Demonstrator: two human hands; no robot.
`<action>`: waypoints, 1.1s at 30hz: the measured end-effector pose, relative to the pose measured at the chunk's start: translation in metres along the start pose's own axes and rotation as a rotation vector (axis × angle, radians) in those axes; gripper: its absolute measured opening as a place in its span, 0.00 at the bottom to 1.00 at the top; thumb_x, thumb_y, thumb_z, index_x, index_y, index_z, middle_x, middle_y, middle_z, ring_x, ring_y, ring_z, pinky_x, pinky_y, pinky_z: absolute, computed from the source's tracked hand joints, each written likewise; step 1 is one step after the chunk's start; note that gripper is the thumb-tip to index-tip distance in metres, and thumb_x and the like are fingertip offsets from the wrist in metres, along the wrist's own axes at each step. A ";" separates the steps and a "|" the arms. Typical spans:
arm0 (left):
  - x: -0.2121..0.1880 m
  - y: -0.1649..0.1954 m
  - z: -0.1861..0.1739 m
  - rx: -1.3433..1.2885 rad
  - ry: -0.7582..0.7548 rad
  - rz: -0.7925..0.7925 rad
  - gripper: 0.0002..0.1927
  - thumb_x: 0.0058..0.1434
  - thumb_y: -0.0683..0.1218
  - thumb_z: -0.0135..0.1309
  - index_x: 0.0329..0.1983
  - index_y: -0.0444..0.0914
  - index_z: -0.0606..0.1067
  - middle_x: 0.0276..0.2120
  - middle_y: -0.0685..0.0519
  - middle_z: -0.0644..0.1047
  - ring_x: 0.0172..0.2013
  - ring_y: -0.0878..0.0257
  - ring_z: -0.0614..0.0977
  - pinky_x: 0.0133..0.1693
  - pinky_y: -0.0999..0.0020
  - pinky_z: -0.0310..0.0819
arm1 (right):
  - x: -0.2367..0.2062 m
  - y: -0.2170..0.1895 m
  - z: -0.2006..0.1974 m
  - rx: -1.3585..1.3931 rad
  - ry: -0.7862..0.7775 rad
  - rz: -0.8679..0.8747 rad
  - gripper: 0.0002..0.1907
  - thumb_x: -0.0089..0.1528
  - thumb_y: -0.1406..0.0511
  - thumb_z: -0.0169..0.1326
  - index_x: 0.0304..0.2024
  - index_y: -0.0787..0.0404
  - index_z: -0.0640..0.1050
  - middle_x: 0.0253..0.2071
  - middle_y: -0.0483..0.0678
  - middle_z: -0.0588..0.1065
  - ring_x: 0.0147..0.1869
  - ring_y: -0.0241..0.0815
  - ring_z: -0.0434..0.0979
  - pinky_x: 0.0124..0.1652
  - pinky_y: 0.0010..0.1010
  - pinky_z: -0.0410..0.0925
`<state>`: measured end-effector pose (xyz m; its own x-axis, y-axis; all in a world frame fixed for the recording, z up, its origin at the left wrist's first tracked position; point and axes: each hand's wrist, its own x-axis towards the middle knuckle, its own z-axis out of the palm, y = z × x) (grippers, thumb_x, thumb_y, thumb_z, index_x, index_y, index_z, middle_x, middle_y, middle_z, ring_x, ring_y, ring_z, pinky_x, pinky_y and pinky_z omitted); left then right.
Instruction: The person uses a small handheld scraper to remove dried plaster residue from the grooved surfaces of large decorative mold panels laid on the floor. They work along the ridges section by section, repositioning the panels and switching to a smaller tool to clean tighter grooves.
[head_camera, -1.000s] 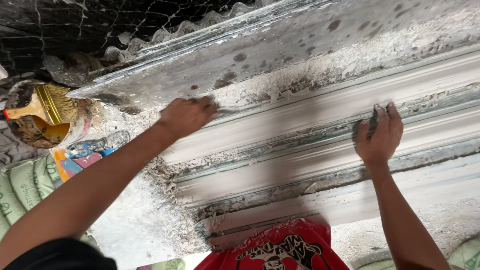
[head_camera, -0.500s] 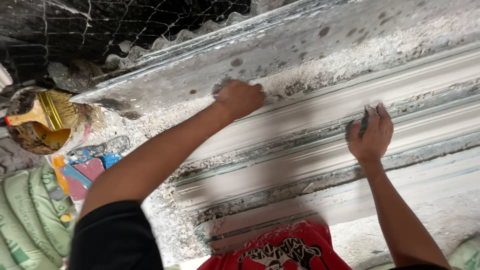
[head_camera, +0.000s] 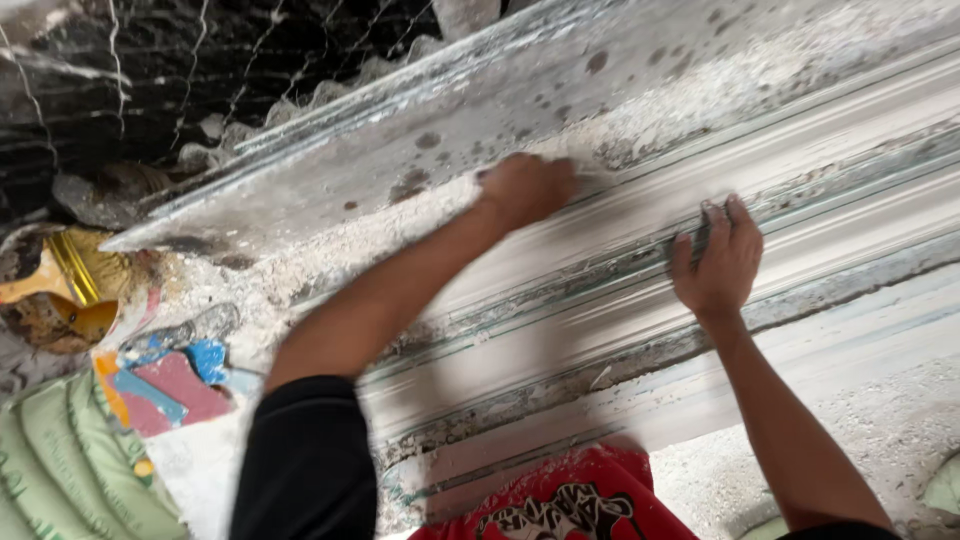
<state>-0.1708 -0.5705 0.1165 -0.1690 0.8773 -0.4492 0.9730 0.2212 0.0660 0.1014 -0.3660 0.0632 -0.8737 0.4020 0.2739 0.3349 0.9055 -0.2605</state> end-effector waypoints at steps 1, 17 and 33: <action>0.025 0.006 -0.010 0.051 0.069 0.046 0.15 0.69 0.44 0.45 0.57 0.37 0.73 0.54 0.44 0.75 0.37 0.47 0.86 0.29 0.57 0.83 | 0.002 -0.001 0.000 -0.007 0.000 0.013 0.25 0.71 0.60 0.51 0.67 0.66 0.70 0.70 0.65 0.64 0.75 0.63 0.62 0.71 0.55 0.56; -0.125 -0.026 0.024 -0.030 -0.031 -0.114 0.24 0.76 0.55 0.32 0.64 0.36 0.67 0.53 0.47 0.79 0.35 0.54 0.86 0.32 0.57 0.82 | 0.005 -0.001 0.002 -0.014 -0.005 0.031 0.28 0.71 0.56 0.49 0.65 0.70 0.69 0.70 0.68 0.62 0.75 0.65 0.61 0.70 0.56 0.54; 0.105 0.047 -0.060 -0.053 -0.022 -0.192 0.30 0.73 0.64 0.29 0.68 0.46 0.65 0.64 0.51 0.71 0.50 0.50 0.81 0.44 0.50 0.80 | 0.007 0.093 -0.023 0.502 -0.371 -0.016 0.39 0.70 0.57 0.47 0.76 0.68 0.48 0.78 0.69 0.43 0.81 0.72 0.37 0.73 0.64 0.39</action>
<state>-0.1523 -0.4427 0.1260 -0.3471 0.8074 -0.4771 0.9133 0.4066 0.0236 0.1350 -0.2757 0.0621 -0.9718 0.2331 -0.0347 0.1925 0.7005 -0.6872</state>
